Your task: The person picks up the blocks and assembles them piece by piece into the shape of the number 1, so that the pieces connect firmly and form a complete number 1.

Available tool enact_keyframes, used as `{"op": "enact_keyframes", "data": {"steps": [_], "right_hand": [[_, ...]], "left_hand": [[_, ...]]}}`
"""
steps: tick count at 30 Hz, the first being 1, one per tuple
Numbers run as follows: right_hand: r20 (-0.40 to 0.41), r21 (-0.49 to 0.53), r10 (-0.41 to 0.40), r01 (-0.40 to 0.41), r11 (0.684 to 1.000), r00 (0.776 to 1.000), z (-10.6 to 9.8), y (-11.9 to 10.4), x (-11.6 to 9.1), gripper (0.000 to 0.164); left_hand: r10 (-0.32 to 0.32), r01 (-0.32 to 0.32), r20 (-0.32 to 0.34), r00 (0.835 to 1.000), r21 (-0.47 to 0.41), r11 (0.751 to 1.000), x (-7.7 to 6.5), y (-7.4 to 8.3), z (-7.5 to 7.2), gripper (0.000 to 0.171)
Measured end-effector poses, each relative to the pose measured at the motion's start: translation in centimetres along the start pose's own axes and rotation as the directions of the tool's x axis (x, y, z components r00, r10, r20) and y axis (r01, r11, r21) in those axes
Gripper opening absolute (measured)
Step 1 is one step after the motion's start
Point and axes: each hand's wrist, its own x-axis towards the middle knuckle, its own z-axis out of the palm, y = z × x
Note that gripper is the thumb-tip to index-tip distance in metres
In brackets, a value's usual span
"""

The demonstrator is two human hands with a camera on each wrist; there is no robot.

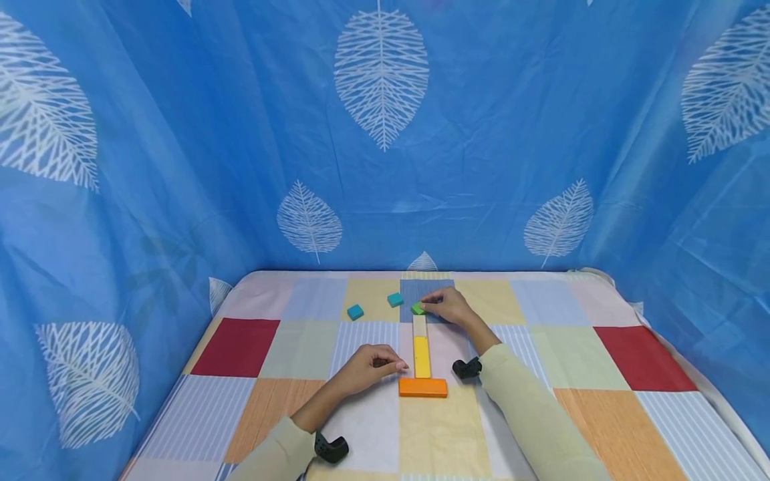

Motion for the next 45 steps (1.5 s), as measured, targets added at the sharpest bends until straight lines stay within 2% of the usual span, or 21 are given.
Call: {"op": "enact_keyframes", "data": {"steps": [10, 18, 25, 30, 34, 45], "right_hand": [[-0.007, -0.004, -0.005, 0.005, 1.0, 1.0, 0.0, -0.2, 0.0, 0.024], [-0.008, -0.009, -0.03, 0.03, 1.0, 1.0, -0.3, -0.6, -0.3, 0.022], [-0.011, -0.013, 0.035, -0.035, 0.999, 0.999, 0.1, -0.5, 0.0, 0.023], [-0.011, -0.01, 0.047, -0.047, 0.999, 0.999, 0.1, -0.7, -0.2, 0.023], [-0.012, -0.003, 0.046, -0.046, 0.999, 0.999, 0.0, -0.7, -0.4, 0.023], [-0.008, -0.012, 0.041, -0.041, 0.999, 0.999, 0.0, -0.5, -0.2, 0.024]], "left_hand": [[-0.031, 0.031, 0.032, 0.999, -0.016, 0.999, 0.6, 0.8, -0.9, 0.017], [-0.014, 0.013, 0.052, 0.999, 0.012, 1.0, 1.1, 1.0, -1.3, 0.02], [-0.026, 0.026, 0.022, 0.999, -0.008, 1.0, 1.4, 1.1, -1.7, 0.018], [-0.065, 0.065, 0.001, 0.998, 0.008, 0.998, 1.8, 1.4, -2.0, 0.016], [-0.051, 0.051, 0.005, 0.999, -0.005, 0.999, 2.3, 1.2, -2.5, 0.016], [-0.043, 0.047, -0.041, 0.998, 0.103, 0.994, 4.1, 1.8, -3.5, 0.017]]}}
